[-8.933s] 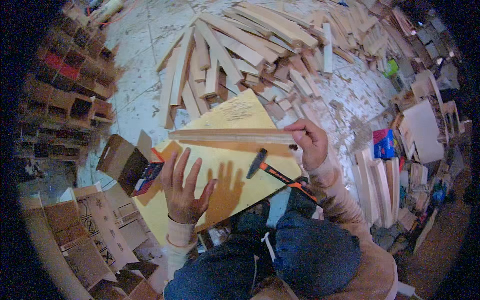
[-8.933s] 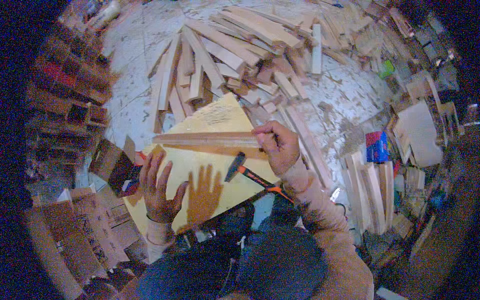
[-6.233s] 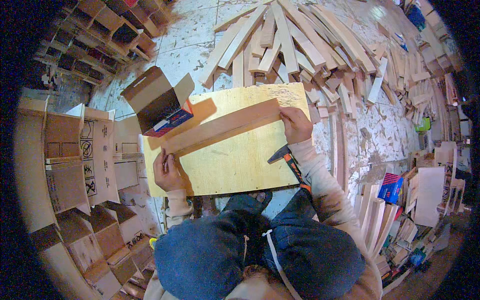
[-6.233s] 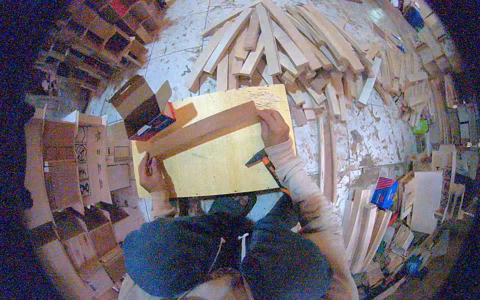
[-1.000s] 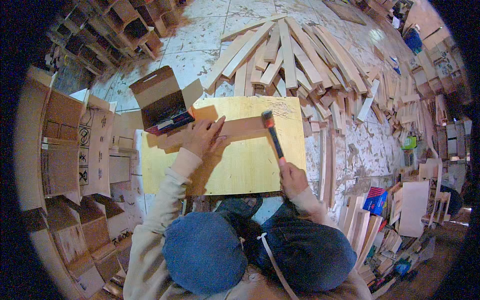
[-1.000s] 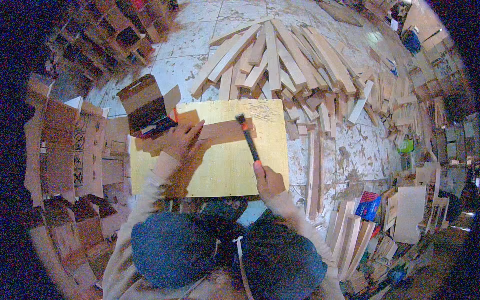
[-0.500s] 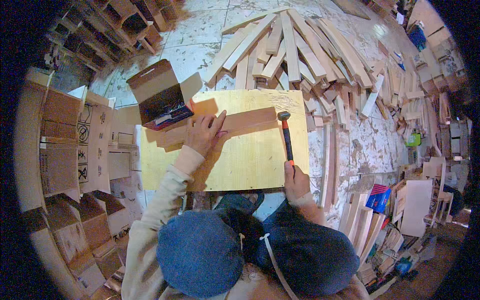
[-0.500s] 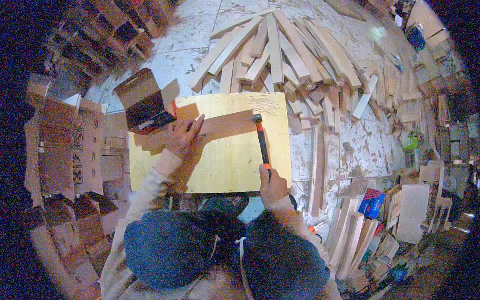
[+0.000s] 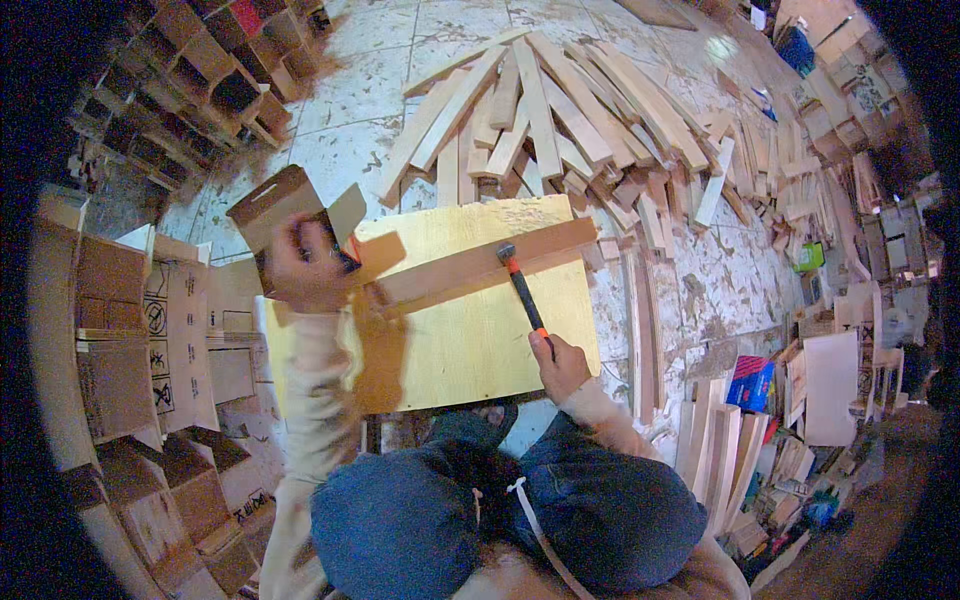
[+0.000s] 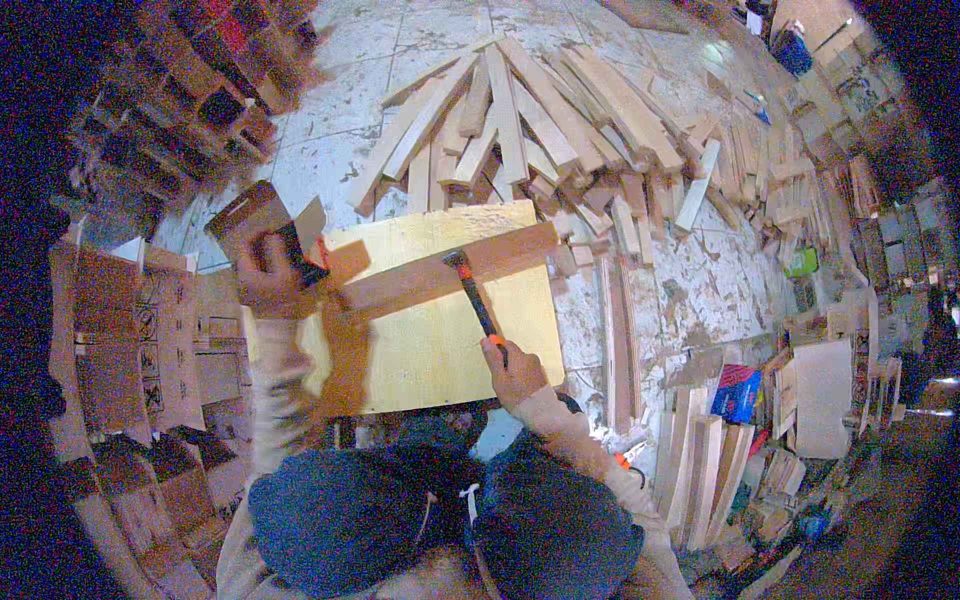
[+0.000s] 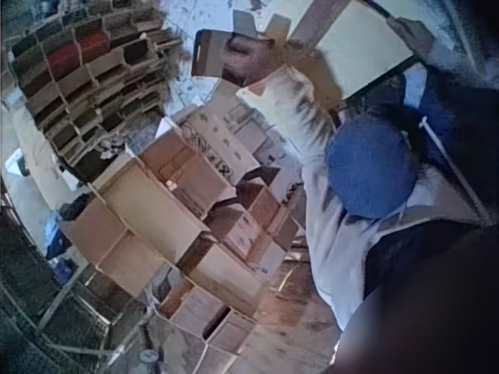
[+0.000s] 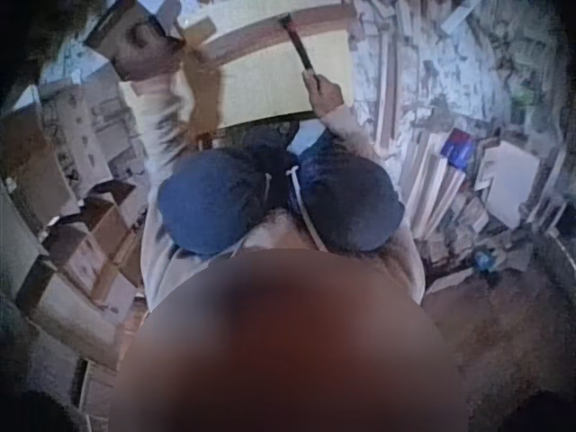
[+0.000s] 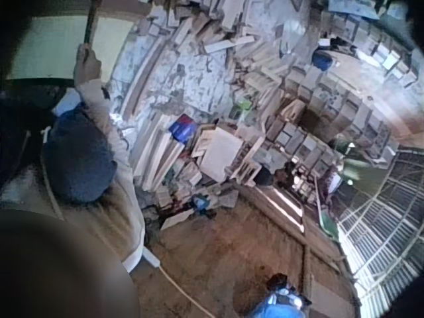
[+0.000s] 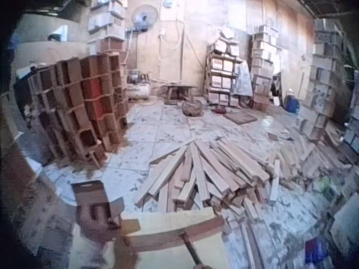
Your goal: The person sits on the floor and uses a hammer to drive nails into small wooden pieces, joining them to a larger board. They repeatedly pick up pieces, align them, and hammer nails to secure them.
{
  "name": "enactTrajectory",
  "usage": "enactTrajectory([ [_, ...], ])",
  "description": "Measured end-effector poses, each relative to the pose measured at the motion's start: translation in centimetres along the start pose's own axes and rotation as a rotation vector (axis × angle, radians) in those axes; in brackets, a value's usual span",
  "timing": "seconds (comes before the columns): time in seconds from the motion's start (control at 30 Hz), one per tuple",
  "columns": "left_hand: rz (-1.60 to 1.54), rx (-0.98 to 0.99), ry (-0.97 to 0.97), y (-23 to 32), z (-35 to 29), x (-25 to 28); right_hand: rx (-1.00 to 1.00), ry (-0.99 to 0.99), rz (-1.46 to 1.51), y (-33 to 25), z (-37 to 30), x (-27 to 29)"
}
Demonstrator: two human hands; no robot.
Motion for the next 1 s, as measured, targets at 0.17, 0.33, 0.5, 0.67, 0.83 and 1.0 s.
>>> enactTrajectory([
  [0.17,0.597,-0.019,-0.792,-6.3,5.4,1.9,-0.059,0.009,0.052,-0.4,-0.2,-1.2],
  [0.33,0.678,-0.549,-0.818,-6.9,4.2,0.4,-0.063,-0.017,0.043,-1.0,-0.3,-1.1],
  [0.5,0.518,-0.669,-0.697,-10.9,3.5,-1.0,-0.089,-0.009,0.046,-0.9,-0.4,-0.8],
  [0.67,0.197,-0.034,-0.945,-17.3,3.8,-4.7,-0.044,-0.003,0.047,-0.8,-0.2,-1.2],
  [0.83,0.559,-0.186,-0.971,-14.4,5.1,-4.8,-0.039,0.022,0.029,0.1,-0.1,-1.4],
  [1.0,0.310,-0.164,-0.508,-6.2,4.2,2.7,-0.033,0.007,0.053,0.6,0.0,-1.4],
])
Point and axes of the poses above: each hand's wrist, its own z-axis towards the middle knuckle, its own x-axis out of the back of the hand, y = z × x, the point moved 2 cm from there along z, towards the middle knuckle, and after that the axes turned 15 degrees about z, right-handed, at the moved point
